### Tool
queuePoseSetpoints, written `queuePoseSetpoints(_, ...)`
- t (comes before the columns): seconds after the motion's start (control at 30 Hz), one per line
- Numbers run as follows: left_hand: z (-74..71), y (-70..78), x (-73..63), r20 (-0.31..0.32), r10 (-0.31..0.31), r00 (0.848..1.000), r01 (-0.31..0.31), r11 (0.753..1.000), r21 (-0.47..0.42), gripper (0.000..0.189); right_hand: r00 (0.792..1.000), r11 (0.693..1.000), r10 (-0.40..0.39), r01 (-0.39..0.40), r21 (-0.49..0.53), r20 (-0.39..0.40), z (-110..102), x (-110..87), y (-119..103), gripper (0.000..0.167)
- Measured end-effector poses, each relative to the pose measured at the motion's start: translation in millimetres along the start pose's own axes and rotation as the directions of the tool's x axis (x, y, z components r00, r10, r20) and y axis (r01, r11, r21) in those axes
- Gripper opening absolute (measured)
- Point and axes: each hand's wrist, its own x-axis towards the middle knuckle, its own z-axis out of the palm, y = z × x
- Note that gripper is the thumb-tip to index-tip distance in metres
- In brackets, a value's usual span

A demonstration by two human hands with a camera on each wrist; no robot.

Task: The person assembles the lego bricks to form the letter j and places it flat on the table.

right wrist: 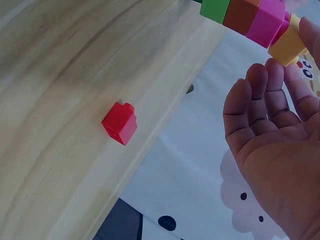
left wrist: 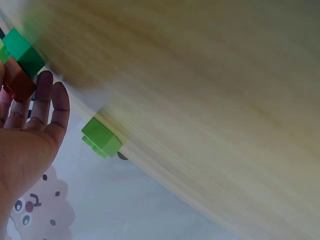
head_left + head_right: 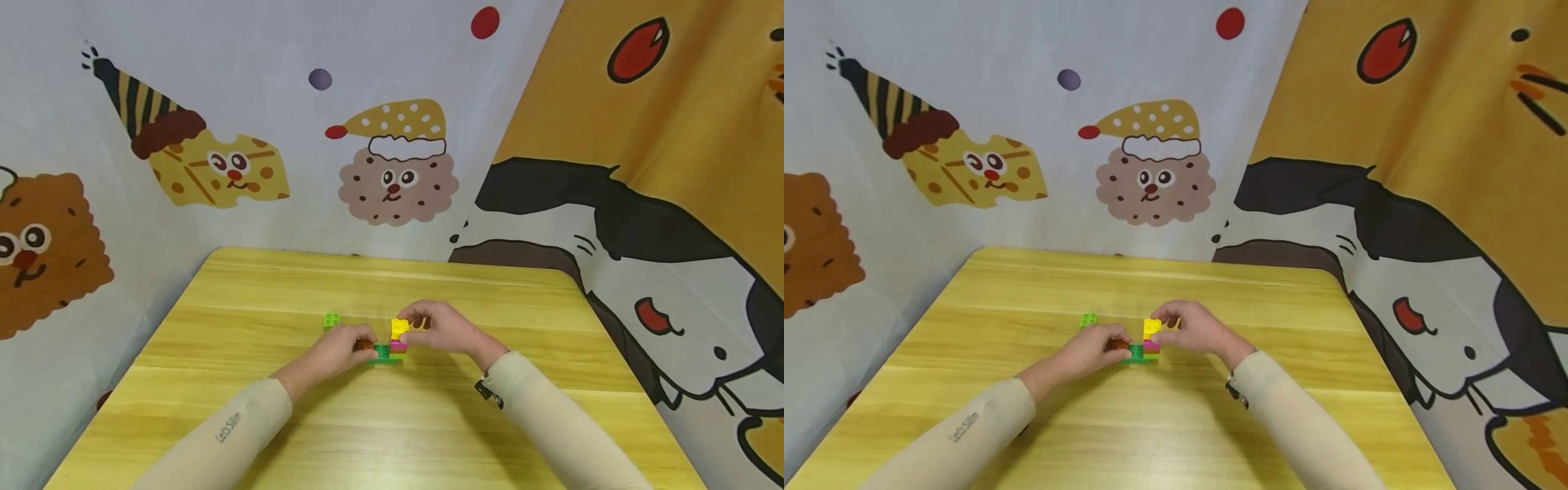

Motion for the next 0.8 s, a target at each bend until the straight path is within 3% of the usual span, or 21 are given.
queuePoseSetpoints(0.17,-0.3,-0.4,0.5,0.006,0.001,1.000,-0.001,1.000,0.002,0.019,0.999,0.992,0.043,-0.042,0.117,-0.006,4.7,-3.4,0.2,0.038)
queuePoseSetpoints(0.3,0.0,-1.0,0.1,0.014,-0.009,1.000,0.009,1.000,-0.003,0.019,0.990,0.953,0.141,-0.137,0.270,0.003,11.8,-5.9,0.6,0.042)
queuePoseSetpoints(0.4,0.1,-0.7,-0.2,0.013,-0.011,1.000,0.011,1.000,0.002,0.020,0.977,0.884,0.209,-0.207,0.419,0.042,17.1,-8.1,-0.4,0.046)
queuePoseSetpoints(0.6,-1.0,0.9,-0.3,0.003,0.007,1.000,-0.007,1.000,0.011,0.020,0.943,0.675,0.291,-0.321,0.664,0.160,27.1,-9.5,-5.5,0.060)
queuePoseSetpoints(0.8,-1.3,2.6,-0.5,0.003,0.003,1.000,-0.003,1.000,0.008,0.020,0.904,0.571,0.386,-0.390,0.723,0.183,36.4,-8.6,-5.5,0.072)
